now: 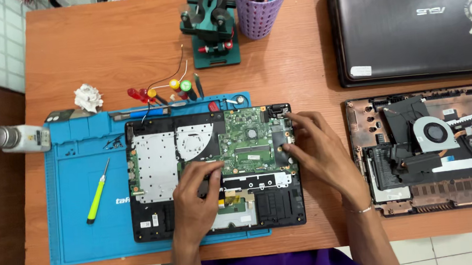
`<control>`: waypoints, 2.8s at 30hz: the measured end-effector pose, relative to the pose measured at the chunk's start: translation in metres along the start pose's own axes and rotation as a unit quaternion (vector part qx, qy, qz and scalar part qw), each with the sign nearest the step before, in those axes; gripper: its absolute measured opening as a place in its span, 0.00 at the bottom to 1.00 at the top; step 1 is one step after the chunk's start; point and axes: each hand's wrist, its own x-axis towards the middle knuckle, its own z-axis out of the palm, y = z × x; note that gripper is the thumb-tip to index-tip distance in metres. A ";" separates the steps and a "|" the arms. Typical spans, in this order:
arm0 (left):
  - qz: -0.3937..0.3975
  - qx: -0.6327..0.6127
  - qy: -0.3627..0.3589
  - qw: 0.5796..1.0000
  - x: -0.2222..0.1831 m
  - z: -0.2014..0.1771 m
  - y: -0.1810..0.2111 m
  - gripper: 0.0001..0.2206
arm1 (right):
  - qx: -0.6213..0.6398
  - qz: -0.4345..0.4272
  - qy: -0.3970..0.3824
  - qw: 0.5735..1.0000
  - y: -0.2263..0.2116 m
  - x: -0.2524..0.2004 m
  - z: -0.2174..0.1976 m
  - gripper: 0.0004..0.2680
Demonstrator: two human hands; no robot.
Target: The person disassembles a laptop on a work surface, removing the cooling fan and using a screwdriver to unscrew components from the internal motherboard.
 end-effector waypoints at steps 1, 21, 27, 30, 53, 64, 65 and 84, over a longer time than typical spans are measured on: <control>0.006 0.019 0.009 1.000 0.001 -0.001 -0.001 0.07 | 0.005 -0.017 0.013 1.000 0.001 0.002 0.002 0.23; 0.029 0.199 0.104 0.974 -0.011 -0.049 -0.042 0.14 | -0.057 -0.065 0.075 0.993 0.017 0.004 0.011 0.24; 0.016 0.148 0.087 0.985 -0.020 -0.040 -0.039 0.14 | 0.093 0.016 0.060 0.994 0.020 0.001 0.008 0.22; -0.007 0.141 0.085 0.986 -0.019 -0.039 -0.038 0.12 | 0.092 0.034 0.070 0.993 0.027 -0.002 0.005 0.16; -0.135 0.039 0.130 0.982 -0.008 -0.037 -0.010 0.11 | 0.321 0.085 0.028 0.943 0.052 -0.002 -0.008 0.17; -0.136 0.093 0.115 0.980 -0.010 -0.037 -0.010 0.13 | 0.307 0.091 0.040 0.947 0.045 -0.001 -0.007 0.17; -0.133 0.098 0.114 0.980 -0.010 -0.038 -0.011 0.13 | 0.306 0.088 0.040 0.947 0.045 -0.001 -0.007 0.16; -0.118 0.337 0.230 0.905 -0.024 -0.110 -0.079 0.17 | 0.192 0.012 0.047 0.980 0.055 0.000 0.013 0.18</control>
